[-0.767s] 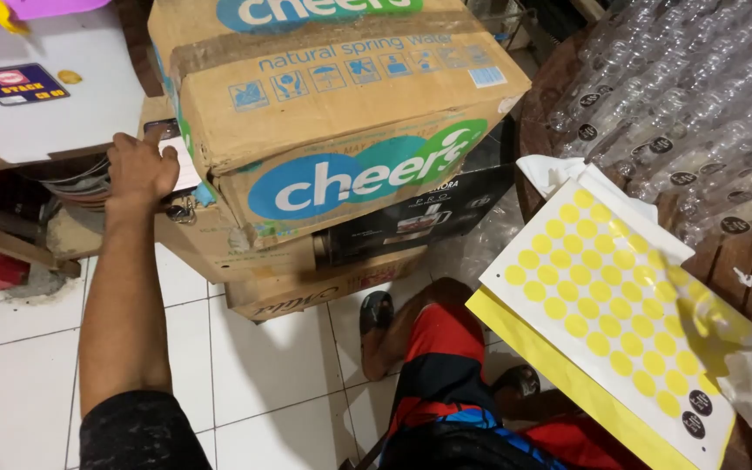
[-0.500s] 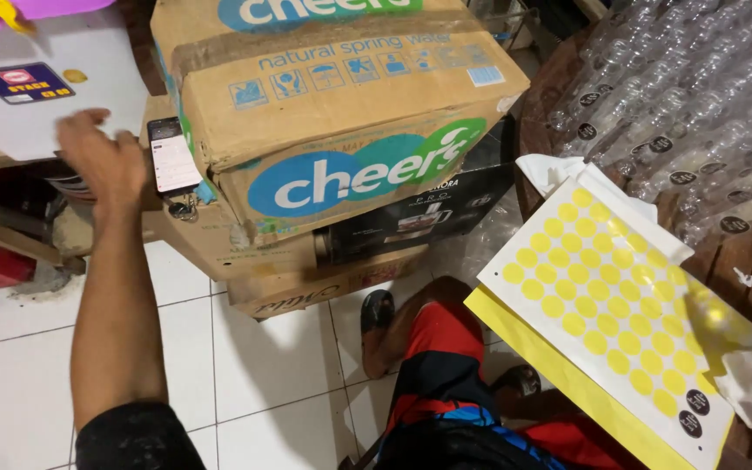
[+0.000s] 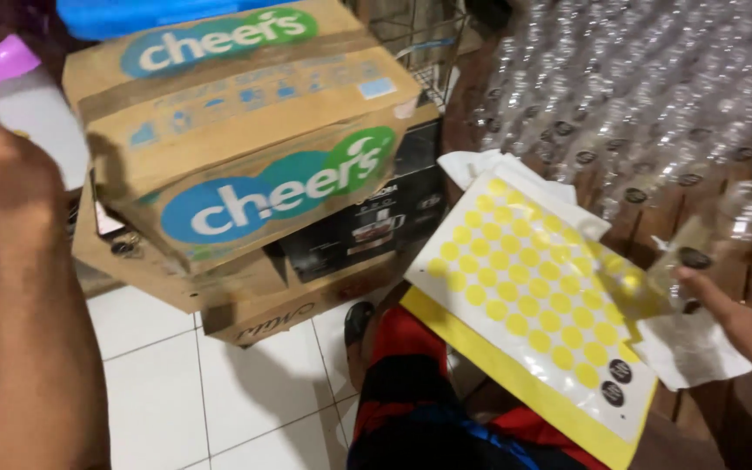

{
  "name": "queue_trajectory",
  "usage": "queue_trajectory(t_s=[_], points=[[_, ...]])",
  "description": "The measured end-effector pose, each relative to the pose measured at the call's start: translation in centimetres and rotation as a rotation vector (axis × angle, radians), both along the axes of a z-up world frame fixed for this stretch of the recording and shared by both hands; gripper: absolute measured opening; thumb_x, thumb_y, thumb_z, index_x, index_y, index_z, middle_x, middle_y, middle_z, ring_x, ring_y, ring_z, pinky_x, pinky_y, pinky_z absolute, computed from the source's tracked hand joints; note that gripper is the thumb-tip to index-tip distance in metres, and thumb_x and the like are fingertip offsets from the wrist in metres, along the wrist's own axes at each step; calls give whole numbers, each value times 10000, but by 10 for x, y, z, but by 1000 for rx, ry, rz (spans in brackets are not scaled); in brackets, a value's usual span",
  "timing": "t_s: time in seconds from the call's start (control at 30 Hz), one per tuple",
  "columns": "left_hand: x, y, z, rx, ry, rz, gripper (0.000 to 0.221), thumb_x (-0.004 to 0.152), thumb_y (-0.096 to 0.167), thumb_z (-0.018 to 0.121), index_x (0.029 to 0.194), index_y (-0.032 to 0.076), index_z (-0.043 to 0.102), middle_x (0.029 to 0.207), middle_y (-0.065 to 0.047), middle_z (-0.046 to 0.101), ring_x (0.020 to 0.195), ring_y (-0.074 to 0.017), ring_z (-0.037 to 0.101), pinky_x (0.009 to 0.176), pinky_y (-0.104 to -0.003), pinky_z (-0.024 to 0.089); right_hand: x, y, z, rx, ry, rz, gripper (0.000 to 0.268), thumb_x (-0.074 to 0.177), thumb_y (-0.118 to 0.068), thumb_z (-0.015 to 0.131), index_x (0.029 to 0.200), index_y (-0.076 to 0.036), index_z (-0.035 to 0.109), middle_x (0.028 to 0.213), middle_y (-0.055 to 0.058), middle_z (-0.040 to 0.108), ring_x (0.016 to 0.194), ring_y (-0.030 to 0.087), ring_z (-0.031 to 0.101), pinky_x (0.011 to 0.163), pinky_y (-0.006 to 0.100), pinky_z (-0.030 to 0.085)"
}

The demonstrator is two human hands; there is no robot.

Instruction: The person is cleaning small plastic bottles with a white cloth and then applying yellow circular stickers to each bottle.

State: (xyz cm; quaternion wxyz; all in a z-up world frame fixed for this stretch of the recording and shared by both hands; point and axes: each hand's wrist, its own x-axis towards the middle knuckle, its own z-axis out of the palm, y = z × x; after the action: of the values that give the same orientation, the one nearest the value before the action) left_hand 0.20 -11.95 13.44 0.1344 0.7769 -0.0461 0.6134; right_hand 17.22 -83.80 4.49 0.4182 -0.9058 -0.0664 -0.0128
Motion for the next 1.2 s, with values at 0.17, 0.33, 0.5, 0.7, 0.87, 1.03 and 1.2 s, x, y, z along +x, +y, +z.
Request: queue_trajectory(t_s=[0.17,0.33,0.5,0.7,0.87,1.03,1.2], points=[[59,-131,39,162,-107,-136,219,1164,-17,634,964,-105,617,964,-227,586,914,-365,543,867,-503,417,-23,20,39,-23,-561,158,928,697,23,864,1451,155,340,1359,336,437,1226,436,479,1048,485,418],[127,-227,20,195,63,-165,68,1002,79,611,966,30,641,968,-153,688,991,-310,632,1032,-488,382,-6,11,37,109,-618,291,864,726,-28,866,1419,76,361,1345,239,410,1209,332,481,1041,400,426],[137,-357,6,84,346,-543,228,932,86,674,1144,29,615,1144,-181,601,1110,-328,577,991,-460,471,4,18,54,293,-288,237,843,730,-34,814,1423,-39,333,1265,173,470,1146,289,554,982,406,496],[152,-475,-18,-354,1047,-878,801,852,542,564,1467,55,404,1450,-197,538,1312,-334,564,1033,-470,463,16,21,40,503,-265,374,736,800,46,786,1380,-85,353,1151,86,503,1033,190,567,928,312,512],[206,-514,-92,-658,914,-1340,600,926,376,731,1343,2,516,1243,-188,675,1152,-333,701,983,-491,549,19,25,22,486,-288,312,805,693,17,912,1331,4,420,1121,136,530,1054,273,597,891,407,540],[235,-520,-133,-991,855,-1530,467,983,257,722,1319,-18,551,1111,-88,654,866,-192,761,694,-289,632,15,-8,39,147,-221,414,557,736,-13,866,1234,14,618,1124,189,598,1049,374,666,877,488,598],[237,-536,-137,-1136,908,-1590,535,970,255,734,1339,-56,503,1034,-128,680,793,-216,763,637,-342,668,5,-41,50,-171,-125,424,157,815,-95,803,927,-40,706,770,160,674,761,353,732,708,478,589]])
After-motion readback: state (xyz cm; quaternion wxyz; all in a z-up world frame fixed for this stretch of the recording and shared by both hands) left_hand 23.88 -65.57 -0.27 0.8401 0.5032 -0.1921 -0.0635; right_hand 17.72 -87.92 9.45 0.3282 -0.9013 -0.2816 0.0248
